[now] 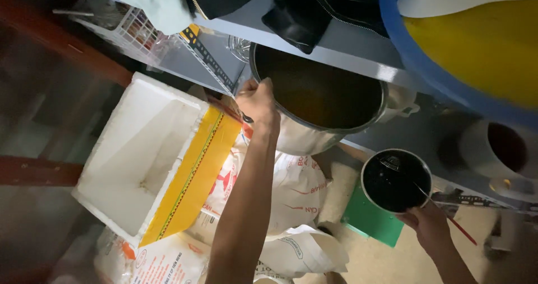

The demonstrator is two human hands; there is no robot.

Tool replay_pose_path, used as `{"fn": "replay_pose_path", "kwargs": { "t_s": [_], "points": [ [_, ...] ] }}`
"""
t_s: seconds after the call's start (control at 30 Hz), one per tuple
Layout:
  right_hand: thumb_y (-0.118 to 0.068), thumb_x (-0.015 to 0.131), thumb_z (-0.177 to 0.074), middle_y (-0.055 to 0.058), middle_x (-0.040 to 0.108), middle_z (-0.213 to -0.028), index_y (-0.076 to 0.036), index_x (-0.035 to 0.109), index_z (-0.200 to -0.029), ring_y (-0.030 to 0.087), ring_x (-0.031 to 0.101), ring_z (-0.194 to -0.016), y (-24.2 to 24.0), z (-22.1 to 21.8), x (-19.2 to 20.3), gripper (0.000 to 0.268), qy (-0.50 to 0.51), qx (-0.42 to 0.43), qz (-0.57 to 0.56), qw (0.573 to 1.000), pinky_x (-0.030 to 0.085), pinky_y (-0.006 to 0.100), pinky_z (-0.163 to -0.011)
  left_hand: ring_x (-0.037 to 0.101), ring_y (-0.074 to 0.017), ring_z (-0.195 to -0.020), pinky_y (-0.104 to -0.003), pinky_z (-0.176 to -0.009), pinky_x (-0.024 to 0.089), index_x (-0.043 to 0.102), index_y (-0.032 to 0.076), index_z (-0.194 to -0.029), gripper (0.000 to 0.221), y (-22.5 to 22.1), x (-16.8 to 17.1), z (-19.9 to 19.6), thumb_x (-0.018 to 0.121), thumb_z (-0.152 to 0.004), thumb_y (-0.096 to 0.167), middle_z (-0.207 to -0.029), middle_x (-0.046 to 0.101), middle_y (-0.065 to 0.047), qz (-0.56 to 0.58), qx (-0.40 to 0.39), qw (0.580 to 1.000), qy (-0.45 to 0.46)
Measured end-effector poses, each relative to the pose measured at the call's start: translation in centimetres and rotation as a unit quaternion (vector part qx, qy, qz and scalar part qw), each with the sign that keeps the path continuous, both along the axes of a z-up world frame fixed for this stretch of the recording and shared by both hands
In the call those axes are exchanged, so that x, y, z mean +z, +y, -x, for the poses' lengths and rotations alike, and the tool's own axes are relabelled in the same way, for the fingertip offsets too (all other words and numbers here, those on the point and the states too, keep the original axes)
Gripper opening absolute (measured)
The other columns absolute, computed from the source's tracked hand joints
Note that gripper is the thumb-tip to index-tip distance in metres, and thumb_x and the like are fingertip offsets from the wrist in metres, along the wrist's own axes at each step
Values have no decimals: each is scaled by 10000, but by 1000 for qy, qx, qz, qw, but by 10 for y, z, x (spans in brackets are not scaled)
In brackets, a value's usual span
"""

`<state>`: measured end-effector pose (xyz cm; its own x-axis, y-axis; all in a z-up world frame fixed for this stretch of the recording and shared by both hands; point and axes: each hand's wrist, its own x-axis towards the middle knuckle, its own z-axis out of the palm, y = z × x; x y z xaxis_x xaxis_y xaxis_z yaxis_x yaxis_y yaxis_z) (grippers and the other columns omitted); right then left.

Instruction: Moving equipment and ingredients, storing containers in a refrigerator, and washing a cleaning cloth in a bakery.

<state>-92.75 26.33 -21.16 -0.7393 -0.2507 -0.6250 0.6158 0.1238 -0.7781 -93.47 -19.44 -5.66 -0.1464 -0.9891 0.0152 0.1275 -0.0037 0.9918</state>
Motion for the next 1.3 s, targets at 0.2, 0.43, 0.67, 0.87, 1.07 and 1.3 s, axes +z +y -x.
{"fn": "replay_pose_path", "kwargs": {
  "t_s": [0.2,0.43,0.67,0.87,1.07,1.3],
  "points": [
    [-137,534,-1000,169,718,-1110,-24,584,-1352,235,725,-979,0,1,-18,373,55,68,-86,992,612,402,-809,480,-60,-540,-244,-508,417,619,35,-587,192,-61,-31,15,736,-735,69,-554,577,21,55,19,998,-11],
    [-73,598,-909,113,695,-1117,-45,532,-1402,228,716,-971,24,-5,-6,498,9,-28,66,997,615,423,-894,449,-82,-566,-275,-535,389,495,110,-607,324,-107,-161,34,756,-744,-23,-612,526,35,-17,47,981,187],
    [-76,593,-977,238,704,-1089,45,528,-1395,318,739,-945,77,-35,77,441,-6,-84,-30,996,566,468,-879,399,-88,-474,-276,-439,328,475,152,-666,302,-29,-105,19,703,-828,37,-554,473,23,-54,-97,974,198],
    [-39,496,-979,231,697,-1128,36,521,-1409,333,728,-931,145,-33,101,438,51,-91,55,993,649,428,-793,514,-152,-590,-321,-547,420,579,-55,-1059,342,59,-154,-13,680,-976,261,-684,579,-34,214,-44,975,31],
    [-55,460,-1036,266,715,-1160,-33,514,-1461,320,739,-998,167,22,145,429,75,-69,26,994,506,390,-724,708,-193,-705,-344,-627,629,648,148,-1152,313,246,-117,-14,638,-880,301,-887,701,-31,-165,-476,852,141],
    [72,483,-928,232,682,-1121,96,541,-1276,329,742,-979,189,142,107,354,92,-65,129,985,604,404,-889,685,-179,-688,-345,-602,587,669,21,-1119,401,344,-103,134,599,-996,396,-798,670,-73,-40,-635,771,22]
  ]
}}
